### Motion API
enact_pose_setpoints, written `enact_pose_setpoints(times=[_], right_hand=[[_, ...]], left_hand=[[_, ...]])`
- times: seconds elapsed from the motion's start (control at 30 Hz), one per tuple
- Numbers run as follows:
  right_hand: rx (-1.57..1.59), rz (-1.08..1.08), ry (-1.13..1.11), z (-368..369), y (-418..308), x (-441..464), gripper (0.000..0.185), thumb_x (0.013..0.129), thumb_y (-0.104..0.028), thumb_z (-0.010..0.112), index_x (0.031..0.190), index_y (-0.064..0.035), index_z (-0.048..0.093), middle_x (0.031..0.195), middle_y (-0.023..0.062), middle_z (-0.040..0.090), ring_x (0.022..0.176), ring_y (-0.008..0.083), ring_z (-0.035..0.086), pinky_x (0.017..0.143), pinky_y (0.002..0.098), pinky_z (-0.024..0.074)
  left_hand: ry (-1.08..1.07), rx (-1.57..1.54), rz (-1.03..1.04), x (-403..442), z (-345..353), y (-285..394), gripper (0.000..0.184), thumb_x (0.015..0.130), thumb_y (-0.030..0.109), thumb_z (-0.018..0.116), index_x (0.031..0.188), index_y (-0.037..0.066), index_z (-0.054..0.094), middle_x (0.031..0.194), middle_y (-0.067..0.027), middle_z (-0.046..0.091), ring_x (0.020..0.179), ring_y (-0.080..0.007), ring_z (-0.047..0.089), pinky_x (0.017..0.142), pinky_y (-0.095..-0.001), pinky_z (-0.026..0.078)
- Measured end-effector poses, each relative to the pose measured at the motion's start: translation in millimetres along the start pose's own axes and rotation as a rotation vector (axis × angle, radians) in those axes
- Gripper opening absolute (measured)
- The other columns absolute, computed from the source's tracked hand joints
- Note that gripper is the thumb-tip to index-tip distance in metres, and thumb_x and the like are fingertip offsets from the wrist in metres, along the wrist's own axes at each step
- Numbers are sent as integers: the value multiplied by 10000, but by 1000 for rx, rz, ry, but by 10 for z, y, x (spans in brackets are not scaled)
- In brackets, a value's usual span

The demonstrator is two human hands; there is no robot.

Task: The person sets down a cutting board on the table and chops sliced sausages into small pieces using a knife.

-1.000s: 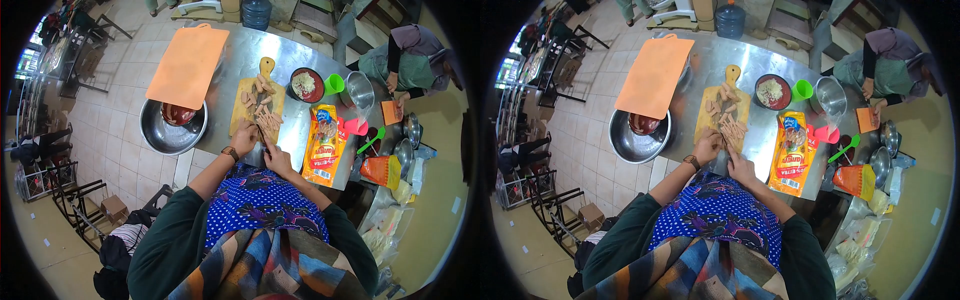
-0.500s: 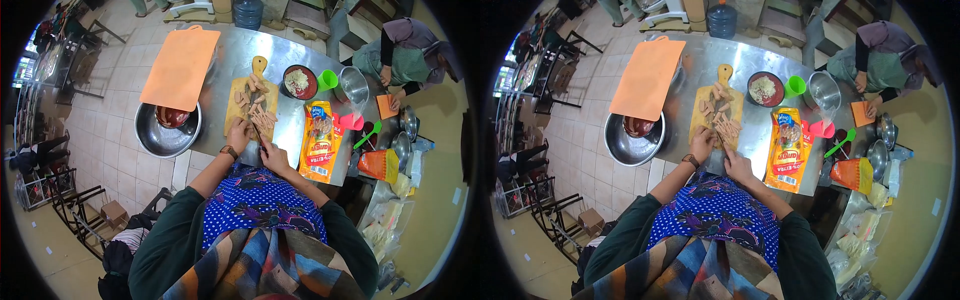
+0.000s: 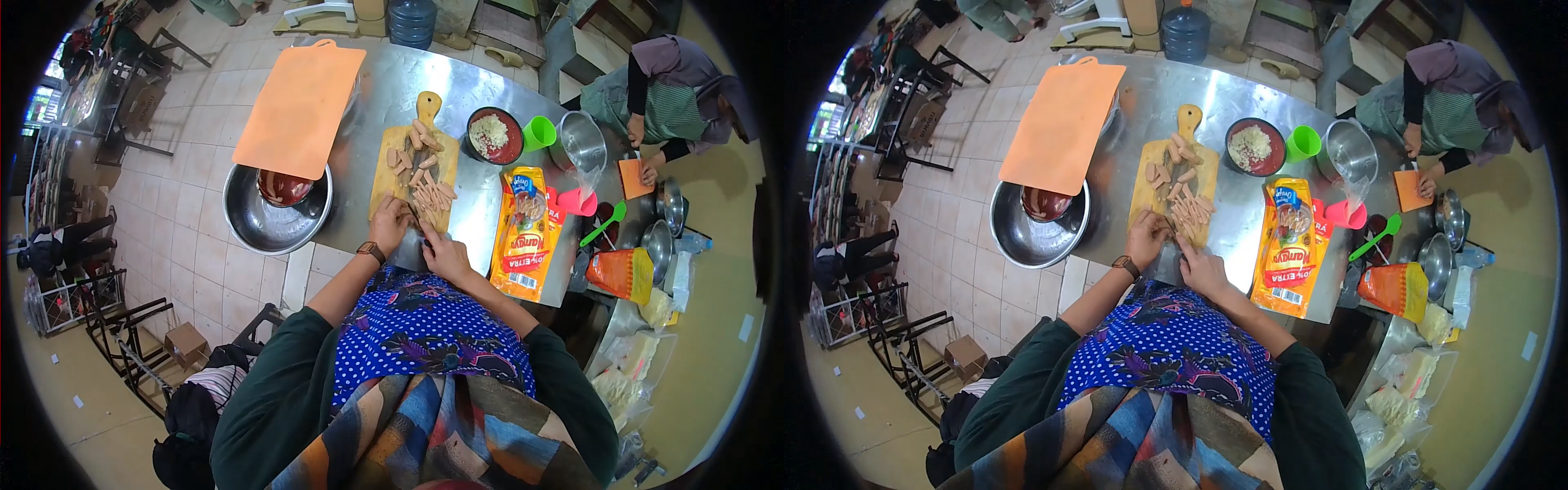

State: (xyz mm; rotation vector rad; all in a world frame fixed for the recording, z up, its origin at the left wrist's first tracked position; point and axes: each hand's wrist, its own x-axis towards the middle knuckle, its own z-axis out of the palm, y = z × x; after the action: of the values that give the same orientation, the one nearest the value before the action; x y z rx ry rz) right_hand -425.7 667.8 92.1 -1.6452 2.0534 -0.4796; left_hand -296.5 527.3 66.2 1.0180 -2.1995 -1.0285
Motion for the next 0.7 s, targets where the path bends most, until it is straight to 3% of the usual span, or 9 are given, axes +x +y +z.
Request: enact_pose_setpoints(times=[0.07,0.27,0.37,0.7], right_hand=[[-15,18,-15,-29,-5,10,660,841,-200,603,1458,-160,373,993,200,677,670,402,656,597,503,533],[-43,-35,25,-142,7,-30,656,838,-192,601,1457,-164,383,967,194,676,649,382,655,580,477,535],[-53,-117,32,-139,-8,30,660,837,-185,596,1461,-165,380,933,186,671,642,373,652,570,472,532],[-138,-153,-3,-137,197,-259,666,825,-183,599,1458,-164,394,820,159,642,608,356,632,535,473,511]], left_hand=[[4,-69,-35,5,15,-9,194,762,1,702,953,6,663,927,-137,604,797,-313,636,704,-366,531],[66,-61,-63,-42,70,17,59,762,8,680,821,6,677,860,-140,613,858,-339,618,768,-396,504],[81,0,-10,-33,71,0,85,771,3,684,854,9,700,865,-129,626,802,-307,636,706,-368,519],[90,-25,-40,-22,39,29,82,771,8,680,851,0,696,879,-134,628,825,-324,627,734,-382,513]])
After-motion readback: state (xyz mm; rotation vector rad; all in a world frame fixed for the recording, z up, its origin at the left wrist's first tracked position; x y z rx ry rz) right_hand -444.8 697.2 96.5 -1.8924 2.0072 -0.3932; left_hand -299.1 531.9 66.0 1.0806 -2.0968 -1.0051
